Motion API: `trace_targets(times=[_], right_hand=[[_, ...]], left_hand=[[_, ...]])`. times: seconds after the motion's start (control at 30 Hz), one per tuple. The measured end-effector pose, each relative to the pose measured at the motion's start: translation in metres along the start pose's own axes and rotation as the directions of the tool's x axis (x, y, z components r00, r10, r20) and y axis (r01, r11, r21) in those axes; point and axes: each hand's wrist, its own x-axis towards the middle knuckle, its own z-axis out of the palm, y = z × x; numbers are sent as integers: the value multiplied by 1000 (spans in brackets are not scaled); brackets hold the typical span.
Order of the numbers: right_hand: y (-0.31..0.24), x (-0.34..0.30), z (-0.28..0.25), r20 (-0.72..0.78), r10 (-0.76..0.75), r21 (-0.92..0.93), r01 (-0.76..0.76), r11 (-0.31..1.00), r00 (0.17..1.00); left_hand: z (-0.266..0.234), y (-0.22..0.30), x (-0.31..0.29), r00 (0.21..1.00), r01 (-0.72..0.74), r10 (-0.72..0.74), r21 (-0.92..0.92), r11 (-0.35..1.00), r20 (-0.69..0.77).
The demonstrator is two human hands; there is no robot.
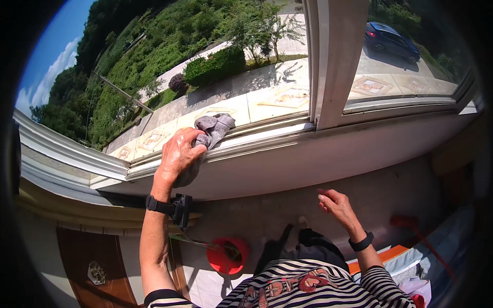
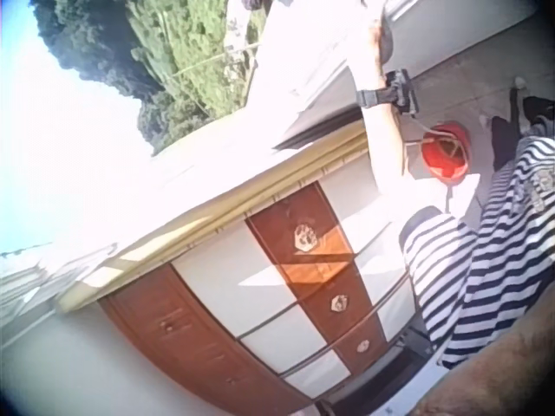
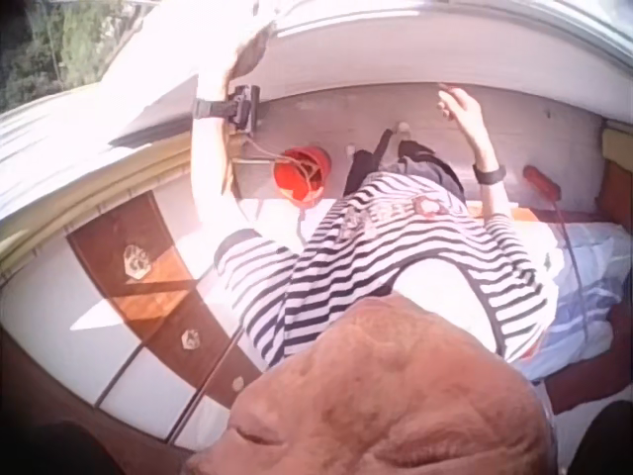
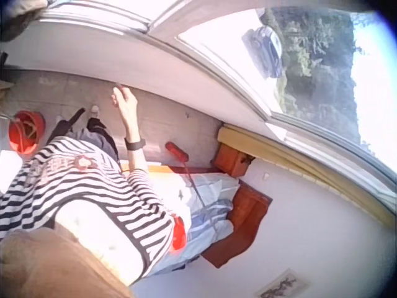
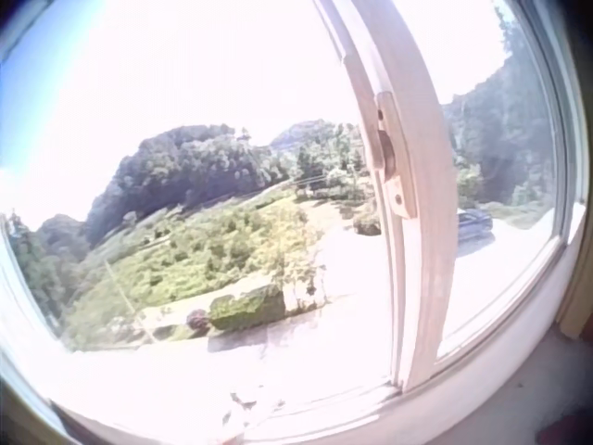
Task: Cleaning the tracks of a sliding window using a brush, wooden stick, and cloth.
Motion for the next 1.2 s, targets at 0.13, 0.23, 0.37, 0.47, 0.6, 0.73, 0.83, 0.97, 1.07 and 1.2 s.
trace_targets(times=[0.13, 0.23, 0.37, 0.47, 0.6, 0.73, 0.83, 0.97, 1.07, 1.2], right_hand=[[7, -4, -21, -66, 6, -39, -9, 999, 998], [30, -17, -43, -155, 95, 46, -89, 995, 983], [51, -41, -59, -254, 174, 151, -139, 979, 951], [29, -38, -56, -246, 137, 92, -118, 989, 960], [-60, -9, -17, -30, -128, 1, 128, 992, 991], [-143, 33, 50, 117, -442, 81, 435, 897, 889], [-196, 56, 95, 132, -473, 89, 465, 881, 871], [-236, 84, 150, 66, -426, 331, 383, 862, 902], [-270, 98, 172, 182, -425, 226, 383, 896, 887], [-277, 111, 153, 349, -436, -654, 549, 520, 829]], left_hand=[[-27, -97, -42, 935, 338, -354, 279, 899, 9], [-32, -156, -65, 860, 497, -505, 356, 791, -77], [-40, -146, -57, 796, 603, -604, 107, 791, -19], [-31, -98, -33, 926, 328, -368, -307, 893, -81], [5, 3, 12, 971, -175, 112, -310, 934, -210], [16, 29, 37, 962, -243, 77, -699, 672, -261], [7, 36, 38, 958, -240, -66, -907, 346, -279], [-8, 17, 16, 905, -361, -38, -814, 455, -423], [-27, -38, -29, 910, -340, -22, -778, 528, -413], [-49, -159, -109, 415, -62, -212, -260, 964, -885]])
